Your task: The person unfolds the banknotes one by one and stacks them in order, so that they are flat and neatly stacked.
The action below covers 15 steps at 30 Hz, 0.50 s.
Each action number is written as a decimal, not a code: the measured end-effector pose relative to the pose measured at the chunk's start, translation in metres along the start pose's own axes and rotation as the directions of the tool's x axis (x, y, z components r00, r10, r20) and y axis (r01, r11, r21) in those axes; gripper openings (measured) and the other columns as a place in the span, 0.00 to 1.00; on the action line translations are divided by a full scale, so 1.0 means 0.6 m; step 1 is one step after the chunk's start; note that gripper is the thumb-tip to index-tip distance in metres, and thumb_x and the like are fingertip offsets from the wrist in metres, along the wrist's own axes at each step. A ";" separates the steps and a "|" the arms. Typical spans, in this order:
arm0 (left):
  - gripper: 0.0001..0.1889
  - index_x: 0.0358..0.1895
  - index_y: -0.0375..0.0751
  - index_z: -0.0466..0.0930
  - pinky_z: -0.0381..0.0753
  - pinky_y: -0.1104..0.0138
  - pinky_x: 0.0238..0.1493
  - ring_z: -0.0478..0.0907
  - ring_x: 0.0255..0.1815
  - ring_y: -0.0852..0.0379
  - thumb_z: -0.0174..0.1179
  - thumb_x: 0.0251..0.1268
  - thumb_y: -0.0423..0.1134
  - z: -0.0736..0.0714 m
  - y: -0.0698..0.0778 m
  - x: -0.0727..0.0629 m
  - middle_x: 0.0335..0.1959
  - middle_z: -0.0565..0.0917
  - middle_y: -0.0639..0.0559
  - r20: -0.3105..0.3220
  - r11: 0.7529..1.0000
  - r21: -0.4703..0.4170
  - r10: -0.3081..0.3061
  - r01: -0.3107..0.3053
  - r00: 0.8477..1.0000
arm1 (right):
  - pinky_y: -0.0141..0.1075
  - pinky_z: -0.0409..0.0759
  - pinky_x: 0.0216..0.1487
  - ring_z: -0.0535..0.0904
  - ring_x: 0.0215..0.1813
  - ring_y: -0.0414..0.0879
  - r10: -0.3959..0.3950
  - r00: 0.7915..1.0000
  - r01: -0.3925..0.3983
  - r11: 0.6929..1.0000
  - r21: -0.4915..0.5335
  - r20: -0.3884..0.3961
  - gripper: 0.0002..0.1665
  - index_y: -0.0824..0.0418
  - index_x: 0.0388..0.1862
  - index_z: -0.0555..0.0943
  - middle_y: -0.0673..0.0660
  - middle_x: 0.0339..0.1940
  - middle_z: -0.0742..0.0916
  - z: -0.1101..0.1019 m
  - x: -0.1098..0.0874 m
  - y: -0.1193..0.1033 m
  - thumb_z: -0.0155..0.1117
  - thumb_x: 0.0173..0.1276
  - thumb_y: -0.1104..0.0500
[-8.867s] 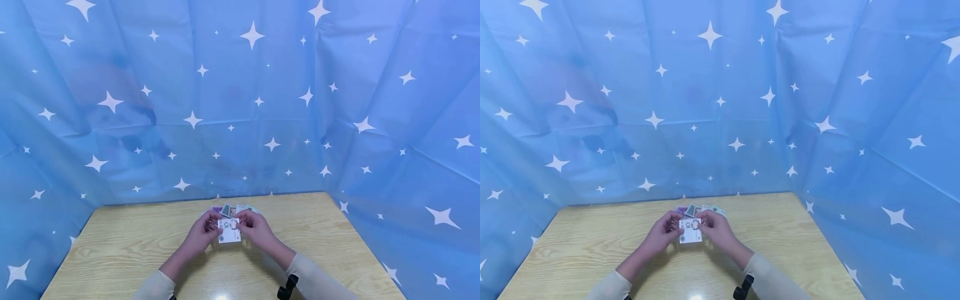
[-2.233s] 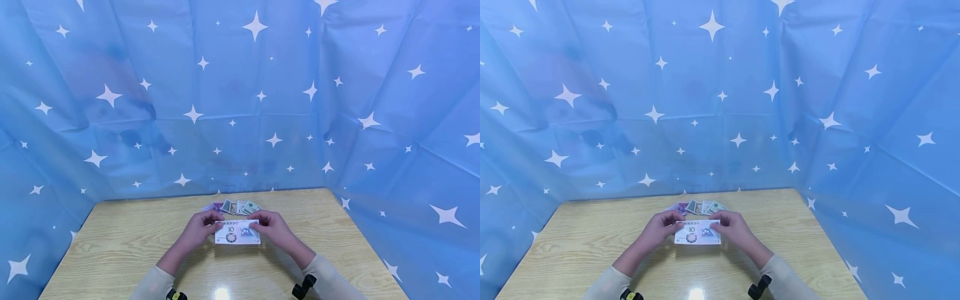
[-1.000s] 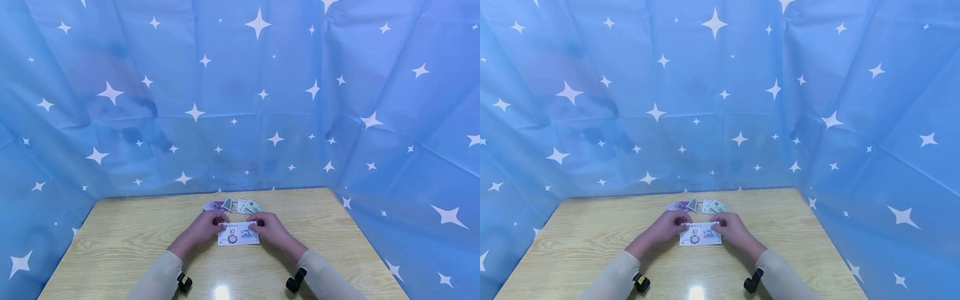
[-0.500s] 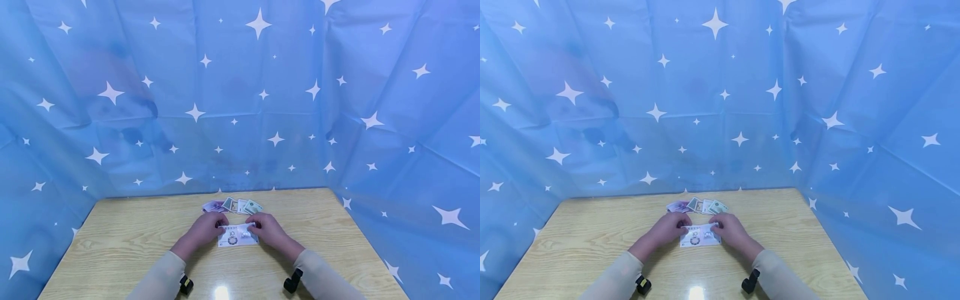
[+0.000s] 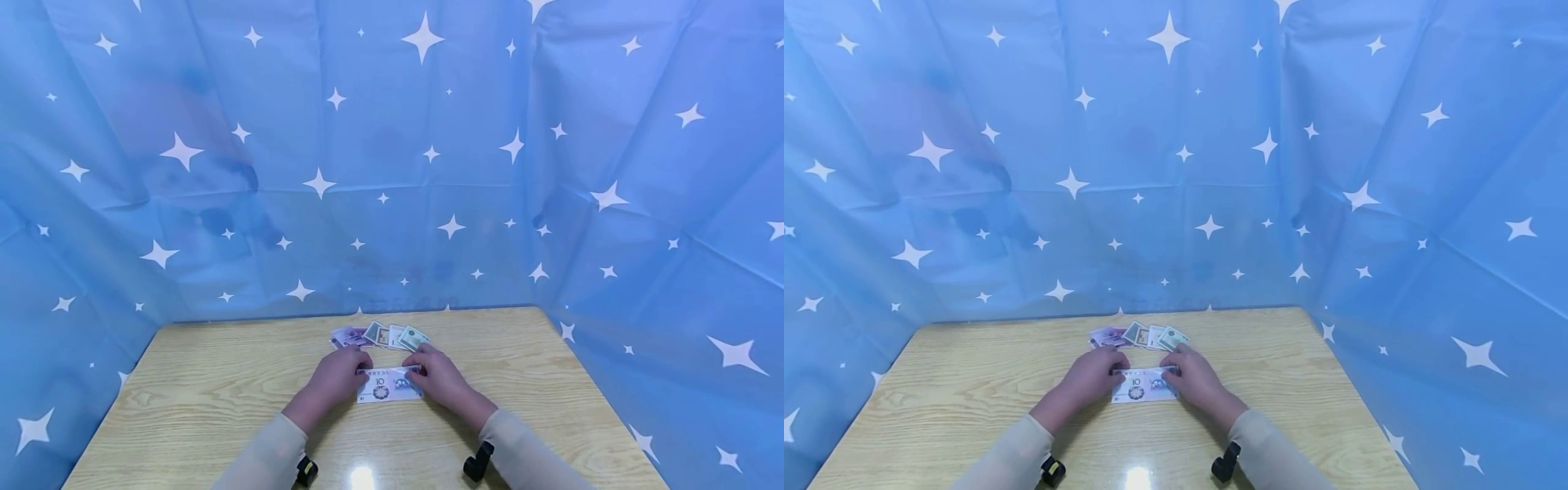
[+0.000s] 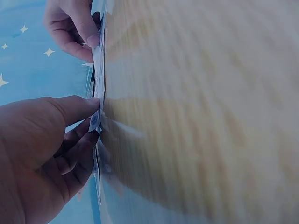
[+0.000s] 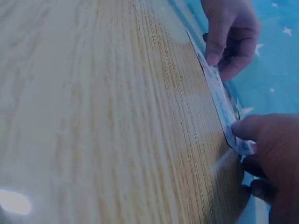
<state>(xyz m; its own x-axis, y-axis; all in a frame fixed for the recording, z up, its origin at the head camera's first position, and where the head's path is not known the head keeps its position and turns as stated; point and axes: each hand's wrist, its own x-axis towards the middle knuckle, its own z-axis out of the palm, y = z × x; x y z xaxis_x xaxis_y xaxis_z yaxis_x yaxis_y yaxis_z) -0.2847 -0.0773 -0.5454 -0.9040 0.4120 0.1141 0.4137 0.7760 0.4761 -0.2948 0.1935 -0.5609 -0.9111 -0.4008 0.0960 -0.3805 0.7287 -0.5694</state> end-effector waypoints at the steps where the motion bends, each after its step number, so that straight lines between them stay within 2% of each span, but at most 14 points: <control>1: 0.07 0.48 0.44 0.93 0.86 0.55 0.49 0.82 0.41 0.57 0.76 0.71 0.35 0.000 0.001 -0.001 0.40 0.85 0.55 -0.002 1.000 0.003 -0.002 0.002 1.000 | 0.36 0.78 0.40 0.77 0.40 0.41 -0.005 1.000 0.005 1.000 -0.004 -0.002 0.08 0.50 0.52 0.93 0.47 0.46 0.82 0.000 0.000 0.000 0.75 0.78 0.60; 7: 0.07 0.49 0.44 0.93 0.86 0.56 0.48 0.81 0.40 0.57 0.75 0.71 0.35 -0.001 0.002 -0.003 0.41 0.85 0.55 -0.010 1.000 0.023 -0.017 0.017 1.000 | 0.35 0.77 0.38 0.76 0.39 0.41 -0.001 1.000 0.001 1.000 -0.003 -0.005 0.08 0.52 0.51 0.93 0.48 0.45 0.82 0.001 0.001 0.000 0.76 0.77 0.59; 15: 0.06 0.48 0.45 0.93 0.87 0.56 0.48 0.82 0.41 0.57 0.76 0.71 0.36 0.002 -0.001 -0.004 0.41 0.86 0.56 -0.041 1.000 0.029 -0.002 0.003 0.999 | 0.35 0.77 0.38 0.76 0.39 0.41 0.010 1.000 -0.010 1.000 0.018 -0.011 0.08 0.51 0.51 0.93 0.47 0.45 0.82 0.001 0.000 0.002 0.77 0.77 0.59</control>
<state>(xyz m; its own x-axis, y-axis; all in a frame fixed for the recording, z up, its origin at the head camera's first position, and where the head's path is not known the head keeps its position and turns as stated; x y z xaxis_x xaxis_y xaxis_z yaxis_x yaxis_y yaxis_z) -0.2825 -0.0779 -0.5470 -0.9084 0.3905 0.1492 0.4140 0.7907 0.4510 -0.2949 0.1937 -0.5621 -0.9165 -0.3877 0.0990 -0.3687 0.7223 -0.5851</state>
